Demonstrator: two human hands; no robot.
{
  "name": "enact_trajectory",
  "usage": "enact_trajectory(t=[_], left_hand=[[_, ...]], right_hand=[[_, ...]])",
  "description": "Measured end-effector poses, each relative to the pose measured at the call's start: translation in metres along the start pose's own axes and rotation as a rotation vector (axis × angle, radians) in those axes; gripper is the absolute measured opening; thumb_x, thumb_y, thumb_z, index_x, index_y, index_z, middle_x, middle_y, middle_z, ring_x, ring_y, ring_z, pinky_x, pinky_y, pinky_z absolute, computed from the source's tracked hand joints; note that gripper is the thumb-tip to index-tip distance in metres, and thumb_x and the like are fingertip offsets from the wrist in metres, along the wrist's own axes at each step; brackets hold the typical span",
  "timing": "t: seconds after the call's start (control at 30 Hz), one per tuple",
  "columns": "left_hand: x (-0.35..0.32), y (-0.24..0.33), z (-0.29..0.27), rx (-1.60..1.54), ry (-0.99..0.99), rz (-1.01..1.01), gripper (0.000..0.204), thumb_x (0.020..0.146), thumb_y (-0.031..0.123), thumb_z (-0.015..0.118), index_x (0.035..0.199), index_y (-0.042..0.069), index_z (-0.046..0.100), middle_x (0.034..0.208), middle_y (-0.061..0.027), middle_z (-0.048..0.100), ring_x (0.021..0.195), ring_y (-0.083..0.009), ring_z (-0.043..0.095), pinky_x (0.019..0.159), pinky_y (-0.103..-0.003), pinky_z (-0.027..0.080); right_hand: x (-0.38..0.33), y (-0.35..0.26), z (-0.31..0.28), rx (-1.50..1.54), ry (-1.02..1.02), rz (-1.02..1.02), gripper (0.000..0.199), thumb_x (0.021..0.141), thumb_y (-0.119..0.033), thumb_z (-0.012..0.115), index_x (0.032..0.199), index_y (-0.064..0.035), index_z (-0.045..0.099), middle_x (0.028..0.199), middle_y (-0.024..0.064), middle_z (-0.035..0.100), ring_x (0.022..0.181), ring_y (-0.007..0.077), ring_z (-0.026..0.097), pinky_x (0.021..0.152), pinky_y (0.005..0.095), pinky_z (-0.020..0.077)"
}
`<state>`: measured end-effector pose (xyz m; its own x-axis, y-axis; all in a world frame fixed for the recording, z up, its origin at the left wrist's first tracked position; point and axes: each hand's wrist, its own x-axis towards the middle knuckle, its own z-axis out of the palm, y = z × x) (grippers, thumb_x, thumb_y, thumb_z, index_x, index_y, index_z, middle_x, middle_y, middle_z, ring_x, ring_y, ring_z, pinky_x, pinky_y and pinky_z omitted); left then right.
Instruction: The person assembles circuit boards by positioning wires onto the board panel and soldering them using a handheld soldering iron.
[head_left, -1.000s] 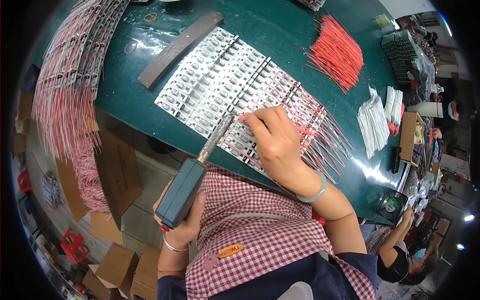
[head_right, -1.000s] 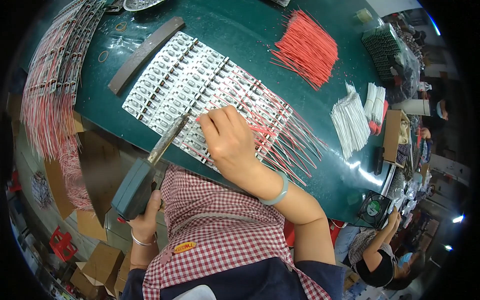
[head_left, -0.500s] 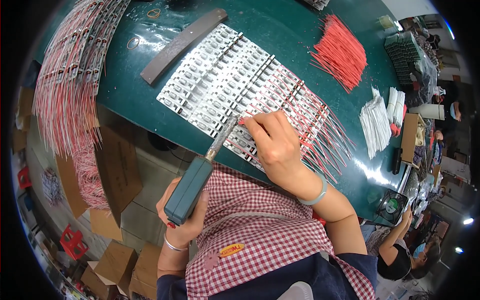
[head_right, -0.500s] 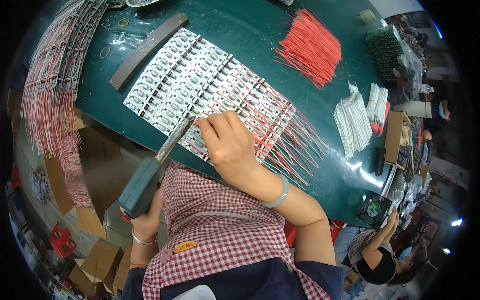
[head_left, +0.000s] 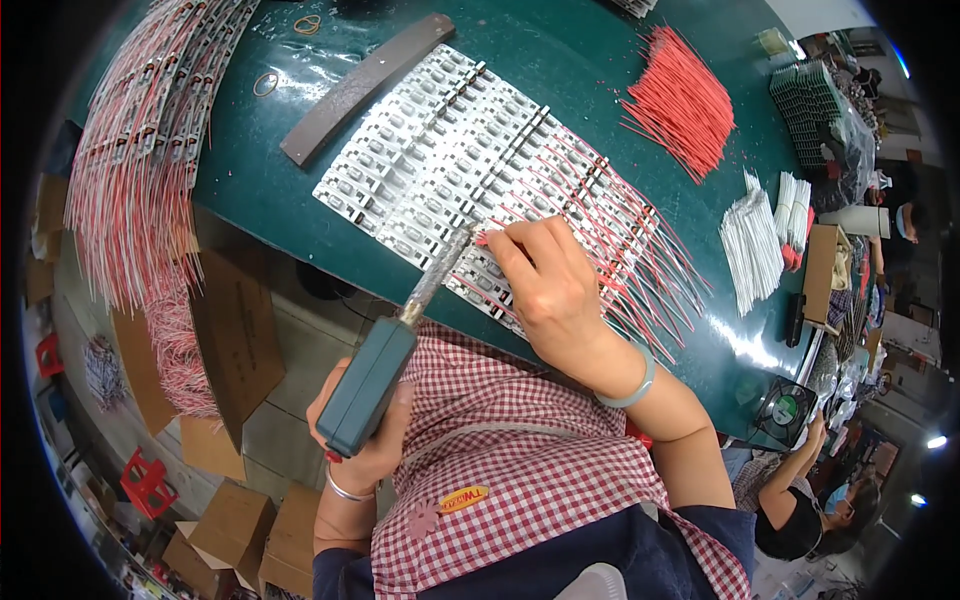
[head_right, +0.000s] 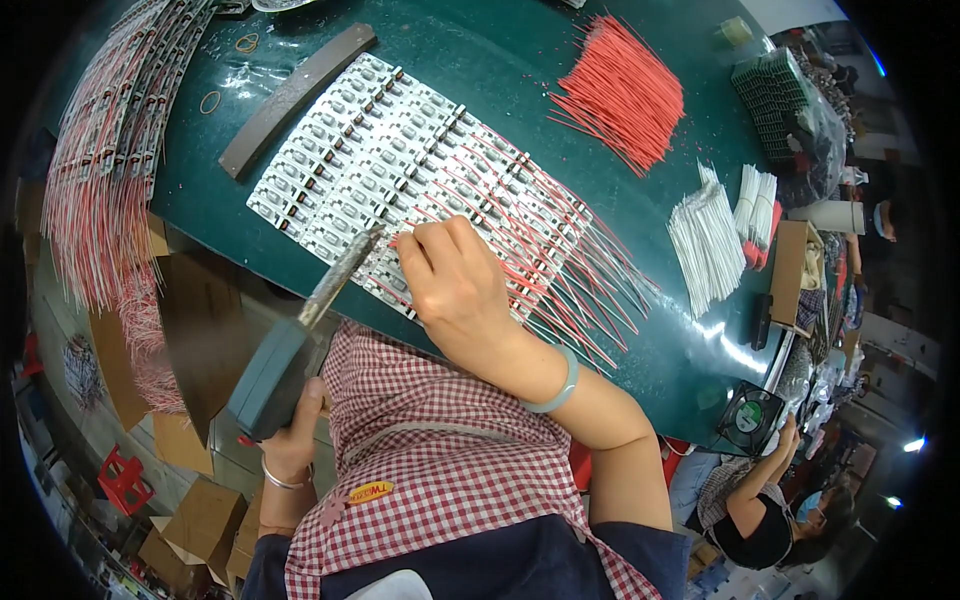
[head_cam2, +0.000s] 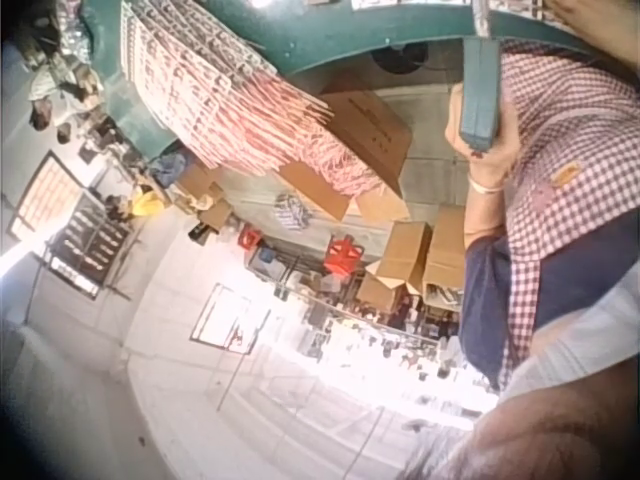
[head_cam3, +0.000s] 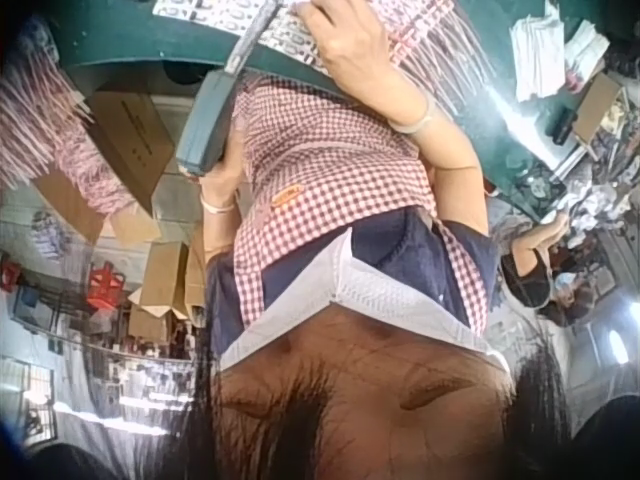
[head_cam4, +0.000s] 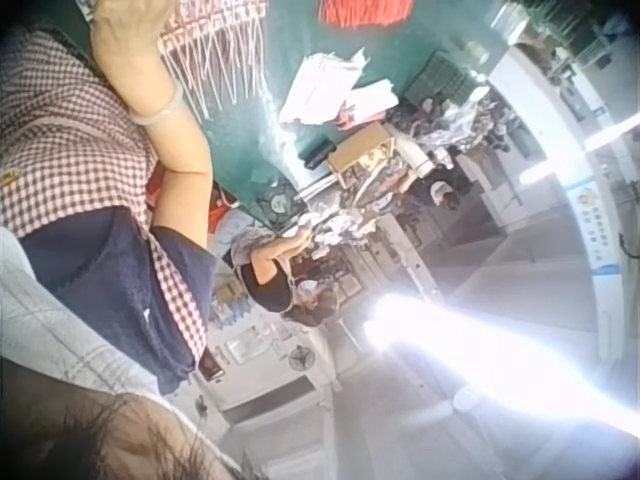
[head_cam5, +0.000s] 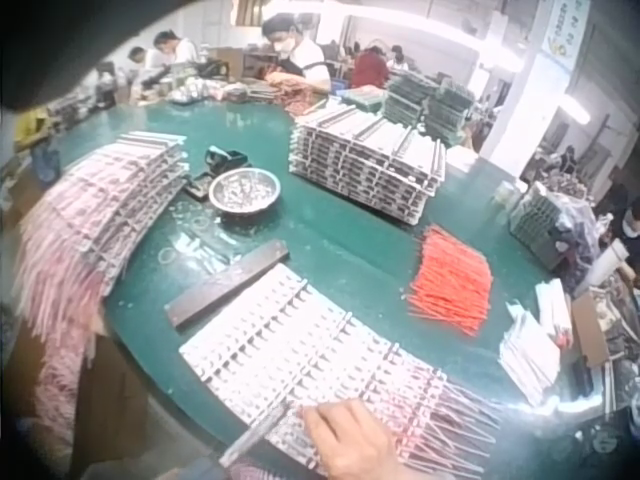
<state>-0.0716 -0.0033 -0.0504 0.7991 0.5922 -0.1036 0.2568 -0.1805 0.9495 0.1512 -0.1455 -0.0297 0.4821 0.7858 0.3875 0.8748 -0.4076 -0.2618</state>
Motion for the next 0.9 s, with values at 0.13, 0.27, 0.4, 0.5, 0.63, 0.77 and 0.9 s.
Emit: enact_trajectory(t=[0.13,0.27,0.4,0.5,0.63,0.77,0.9], left_hand=[[0.004,0.007,-0.002,0.065,0.035,0.125,0.025,0.078,0.002,0.077,0.101,-0.006,0.069,0.093,-0.0166,0.069,0.077,-0.0267,0.07,0.071,-0.031,0.055],[0.005,0.009,-0.001,0.042,0.051,0.181,0.027,0.079,0.003,0.077,0.103,-0.007,0.069,0.094,-0.0173,0.07,0.079,-0.027,0.07,0.074,-0.032,0.056],[-0.003,0.008,-0.002,0.0,0.05,0.052,0.026,0.079,0.003,0.077,0.101,-0.007,0.069,0.093,-0.0169,0.07,0.079,-0.0272,0.07,0.075,-0.032,0.056],[-0.005,0.002,-0.001,-0.02,0.027,0.041,0.024,0.078,0.002,0.077,0.1,-0.007,0.07,0.093,-0.0164,0.07,0.079,-0.0276,0.07,0.075,-0.032,0.056],[-0.001,0.006,-0.001,0.048,-0.007,0.122,0.024,0.077,0.001,0.076,0.098,-0.007,0.07,0.093,-0.0166,0.07,0.079,-0.0275,0.07,0.075,-0.033,0.056],[0.005,0.014,0.0,0.058,-0.038,0.102,0.022,0.077,0.0,0.076,0.097,-0.007,0.069,0.092,-0.0167,0.069,0.078,-0.027,0.07,0.072,-0.032,0.056],[0.006,0.014,0.0,0.094,-0.055,0.138,0.021,0.076,0.0,0.076,0.094,-0.007,0.068,0.089,-0.0154,0.068,0.075,-0.0266,0.069,0.068,-0.031,0.055]], right_hand=[[0.0,0.0,0.0,-0.009,-0.008,0.0,0.03,0.072,-0.003,0.064,0.101,0.0054,0.066,0.092,0.0116,0.059,0.084,0.0261,0.057,0.067,0.0347,0.0503],[-0.002,0.002,0.003,-0.01,0.018,-0.011,0.03,0.072,-0.003,0.064,0.101,0.0056,0.066,0.092,0.0117,0.059,0.084,0.0262,0.057,0.068,0.0354,0.0499],[-0.004,-0.004,-0.003,0.019,0.022,-0.036,0.031,0.072,-0.002,0.065,0.101,0.0059,0.066,0.093,0.0116,0.06,0.083,0.0257,0.057,0.067,0.035,0.0495],[-0.005,-0.01,-0.003,0.062,0.033,0.02,0.037,0.067,0.006,0.064,0.103,0.0029,0.069,0.09,0.01,0.063,0.079,0.0256,0.059,0.065,0.0353,0.0499],[-0.006,-0.009,0.002,0.076,0.045,0.018,0.036,0.067,0.006,0.064,0.103,0.0029,0.069,0.091,0.0101,0.063,0.079,0.0255,0.058,0.066,0.0351,0.0499],[-0.006,-0.009,0.002,0.06,0.028,0.019,0.035,0.068,0.006,0.064,0.103,0.0028,0.069,0.091,0.01,0.063,0.08,0.0254,0.058,0.066,0.0353,0.0499],[-0.006,-0.009,0.001,0.051,0.013,0.019,0.035,0.069,0.005,0.064,0.104,0.0026,0.068,0.092,0.0101,0.062,0.081,0.0256,0.058,0.066,0.0357,0.0496]])
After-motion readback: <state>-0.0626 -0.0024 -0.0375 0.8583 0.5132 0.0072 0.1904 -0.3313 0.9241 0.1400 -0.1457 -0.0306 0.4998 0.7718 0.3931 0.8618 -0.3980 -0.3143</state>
